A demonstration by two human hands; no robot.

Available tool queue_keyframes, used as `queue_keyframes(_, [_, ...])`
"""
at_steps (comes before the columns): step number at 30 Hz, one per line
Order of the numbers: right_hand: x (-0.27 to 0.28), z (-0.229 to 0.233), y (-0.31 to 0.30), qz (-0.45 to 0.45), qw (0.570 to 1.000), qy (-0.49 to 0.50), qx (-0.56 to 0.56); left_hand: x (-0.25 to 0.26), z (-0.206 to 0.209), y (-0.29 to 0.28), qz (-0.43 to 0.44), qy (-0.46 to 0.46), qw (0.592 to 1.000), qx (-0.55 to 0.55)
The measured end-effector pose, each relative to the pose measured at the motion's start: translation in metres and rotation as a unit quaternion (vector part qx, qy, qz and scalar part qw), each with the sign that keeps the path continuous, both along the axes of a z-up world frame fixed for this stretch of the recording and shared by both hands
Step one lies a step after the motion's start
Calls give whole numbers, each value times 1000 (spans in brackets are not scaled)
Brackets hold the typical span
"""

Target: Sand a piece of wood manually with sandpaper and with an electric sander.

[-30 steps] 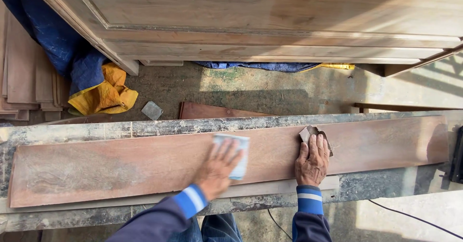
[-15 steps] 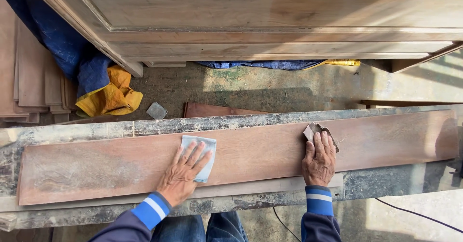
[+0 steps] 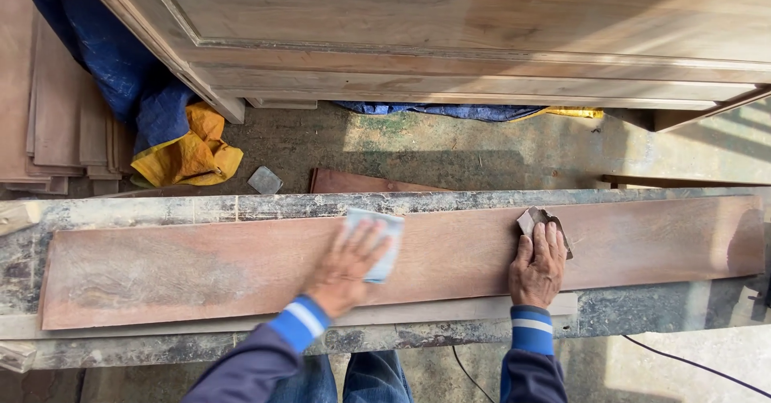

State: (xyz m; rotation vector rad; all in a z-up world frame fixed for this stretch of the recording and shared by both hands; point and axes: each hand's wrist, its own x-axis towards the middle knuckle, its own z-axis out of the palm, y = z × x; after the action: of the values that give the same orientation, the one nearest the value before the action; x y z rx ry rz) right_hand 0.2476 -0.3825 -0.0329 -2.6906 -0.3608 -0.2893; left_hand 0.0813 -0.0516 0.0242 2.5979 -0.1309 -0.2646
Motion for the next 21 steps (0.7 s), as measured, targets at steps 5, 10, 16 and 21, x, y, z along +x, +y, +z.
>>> queue_keyframes(5, [-102, -9, 131, 135, 991, -6, 11, -44, -8, 46, 48, 55, 977, 201])
queue_keyframes(10, [-105, 3, 130, 231, 973, -4, 8, -43, -6, 50, 78, 35, 989, 116])
queue_keyframes(16, [-31, -16, 56, 59, 984, -67, -152, -45, -12, 47, 90, -23, 992, 89])
queue_keyframes(21, [-133, 17, 165, 242, 970, -19, -3, -44, -3, 46, 83, 30, 987, 131])
